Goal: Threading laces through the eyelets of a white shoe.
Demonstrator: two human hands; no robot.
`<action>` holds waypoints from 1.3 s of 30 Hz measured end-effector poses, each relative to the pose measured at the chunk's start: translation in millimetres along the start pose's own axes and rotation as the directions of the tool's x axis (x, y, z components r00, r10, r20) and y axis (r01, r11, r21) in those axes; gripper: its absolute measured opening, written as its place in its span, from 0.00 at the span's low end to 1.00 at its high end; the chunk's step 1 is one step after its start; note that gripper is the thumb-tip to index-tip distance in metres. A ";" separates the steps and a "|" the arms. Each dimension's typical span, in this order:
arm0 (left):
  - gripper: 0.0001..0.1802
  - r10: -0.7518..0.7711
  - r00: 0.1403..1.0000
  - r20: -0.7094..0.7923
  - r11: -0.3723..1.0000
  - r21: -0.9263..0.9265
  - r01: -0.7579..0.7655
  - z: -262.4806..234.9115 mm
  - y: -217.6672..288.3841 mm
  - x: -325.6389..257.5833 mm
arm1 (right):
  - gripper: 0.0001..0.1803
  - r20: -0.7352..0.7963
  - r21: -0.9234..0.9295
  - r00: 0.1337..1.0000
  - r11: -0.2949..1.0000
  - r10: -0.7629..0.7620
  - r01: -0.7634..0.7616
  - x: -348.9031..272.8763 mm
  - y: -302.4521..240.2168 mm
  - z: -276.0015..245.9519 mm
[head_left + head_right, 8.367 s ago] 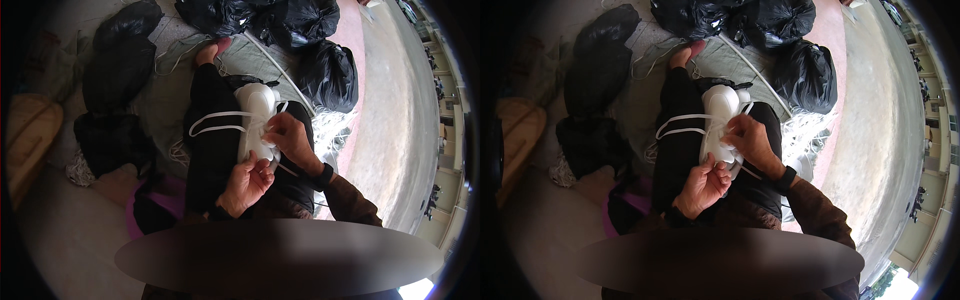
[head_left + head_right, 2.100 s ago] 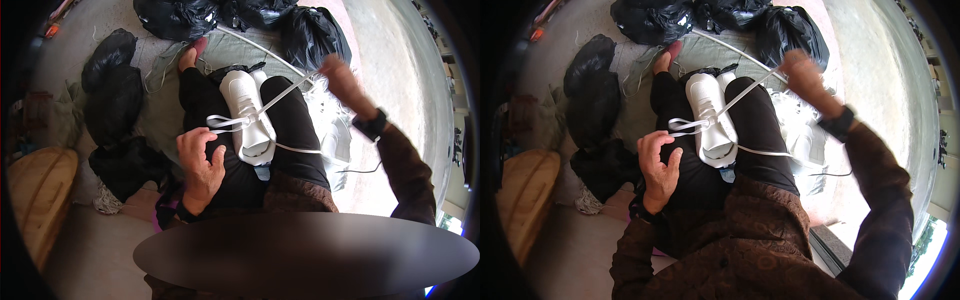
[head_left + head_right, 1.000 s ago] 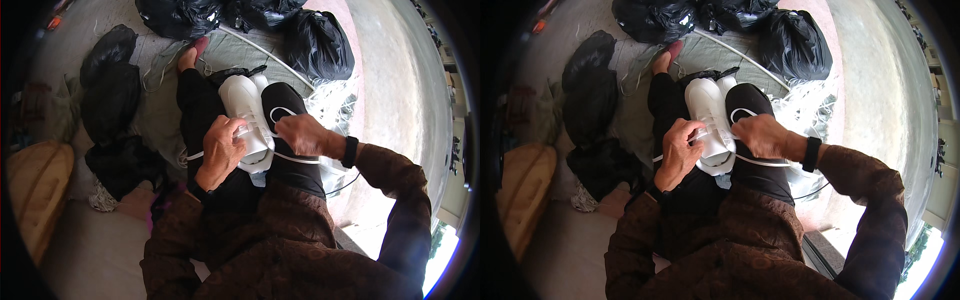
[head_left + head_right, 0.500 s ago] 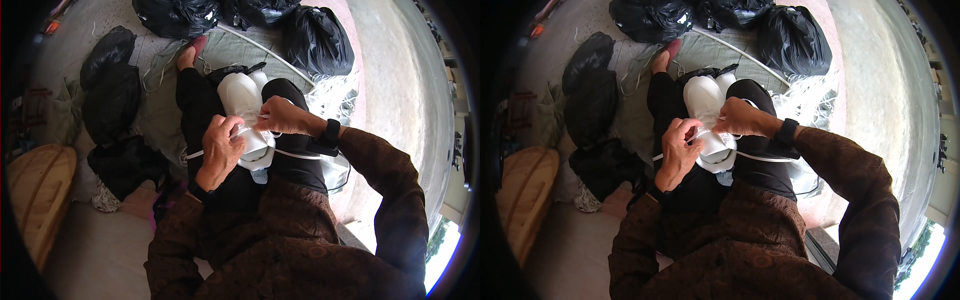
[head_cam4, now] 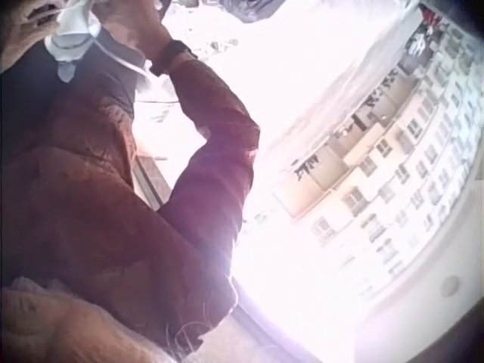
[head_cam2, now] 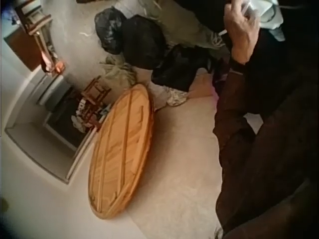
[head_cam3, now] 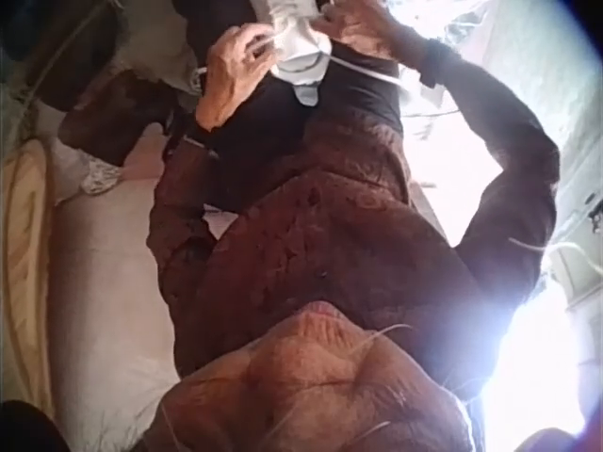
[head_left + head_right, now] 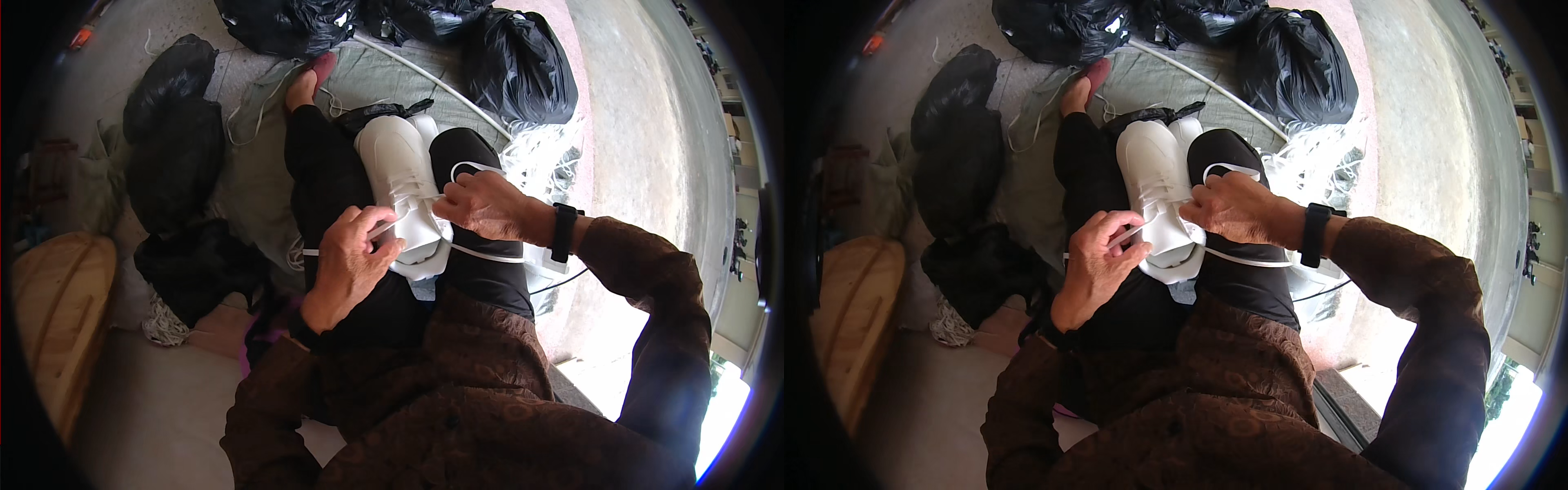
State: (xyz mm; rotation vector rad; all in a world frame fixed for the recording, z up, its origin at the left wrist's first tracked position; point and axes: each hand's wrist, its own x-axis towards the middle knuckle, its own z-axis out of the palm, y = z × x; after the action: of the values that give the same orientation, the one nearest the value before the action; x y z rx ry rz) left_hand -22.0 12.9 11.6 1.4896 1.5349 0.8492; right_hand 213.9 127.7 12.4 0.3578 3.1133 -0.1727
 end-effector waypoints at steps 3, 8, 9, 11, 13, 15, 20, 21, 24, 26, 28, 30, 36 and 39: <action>0.11 -0.161 0.987 0.009 0.987 -0.020 0.161 -31.6 -11.9 -16.3 | 0.14 0.027 0.310 0.940 0.891 0.340 -0.331 1.8 -11.4 -15.6; 0.19 -0.244 0.955 0.167 0.064 -0.980 0.188 -158.8 -60.2 -49.0 | 0.11 0.018 0.481 0.809 0.704 0.587 -0.522 -0.9 -38.6 -19.2; 0.18 -0.249 0.963 0.100 -0.123 -0.990 0.071 -192.8 -75.7 -66.0 | 0.11 0.014 0.484 0.810 0.705 0.586 -0.518 3.8 -41.7 -17.0; 0.16 -0.451 0.888 -0.087 -0.043 -0.992 -0.119 -222.8 -103.1 -96.3 | 0.06 -0.100 0.492 0.787 0.718 0.608 -0.492 9.9 -45.7 -5.5; 0.15 -0.912 0.337 -0.233 0.124 -0.941 -0.313 -198.2 -46.6 -66.3 | 0.04 -0.060 0.504 0.752 0.670 0.656 -0.544 9.6 -41.2 2.7; 0.14 -0.895 0.365 -0.258 0.095 -0.908 -0.408 -220.7 -76.7 -85.3 | 0.03 -0.077 0.540 0.756 0.664 0.650 -0.517 10.9 -39.8 6.4; 0.11 -0.529 0.845 -0.075 -0.090 -0.985 -0.144 -198.9 -116.5 -83.2 | 0.04 0.037 0.397 0.781 0.708 0.623 -0.583 20.1 -39.1 -4.2; 0.08 -0.446 0.889 -0.100 0.070 -0.995 -0.077 -170.8 -116.2 -69.6 | 0.06 0.049 0.339 0.797 0.741 0.602 -0.580 22.3 -38.9 -7.0; 0.11 -0.407 0.906 -0.118 0.635 -0.749 0.188 -67.6 -38.3 -25.8 | 0.25 0.120 0.276 0.830 0.785 0.544 -0.555 21.4 -33.0 -6.6; 0.08 -0.355 0.934 -0.040 0.754 -0.603 0.261 -30.4 -9.3 -11.7 | 0.25 0.086 0.288 0.848 0.802 0.523 -0.524 26.5 -32.9 1.6; 0.05 -0.339 0.941 -0.005 0.788 -0.547 0.281 -8.8 -12.7 -5.0 | 0.24 0.050 0.306 0.873 0.825 0.485 -0.475 33.4 -36.5 5.6; 0.03 -0.336 0.942 -0.025 0.813 -0.513 0.277 3.2 -16.3 1.1 | 0.15 -0.079 0.266 0.884 0.864 0.462 -0.427 35.3 -41.0 9.0; 0.07 -0.306 0.945 -0.112 0.856 -0.466 0.222 5.1 -20.0 8.0 | 0.22 -0.023 0.363 0.832 0.780 0.554 -0.510 28.9 -37.2 17.4; 0.08 -0.315 0.944 -0.102 0.843 -0.486 0.229 7.4 -22.8 13.5 | 0.22 -0.003 0.386 0.818 0.756 0.575 -0.529 27.7 -37.4 17.5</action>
State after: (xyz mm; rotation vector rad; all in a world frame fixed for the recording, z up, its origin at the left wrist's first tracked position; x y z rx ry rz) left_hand -25.1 24.0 -13.3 0.8370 1.4863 1.1081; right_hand 178.3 95.8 -1.4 1.3204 2.8951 -0.7528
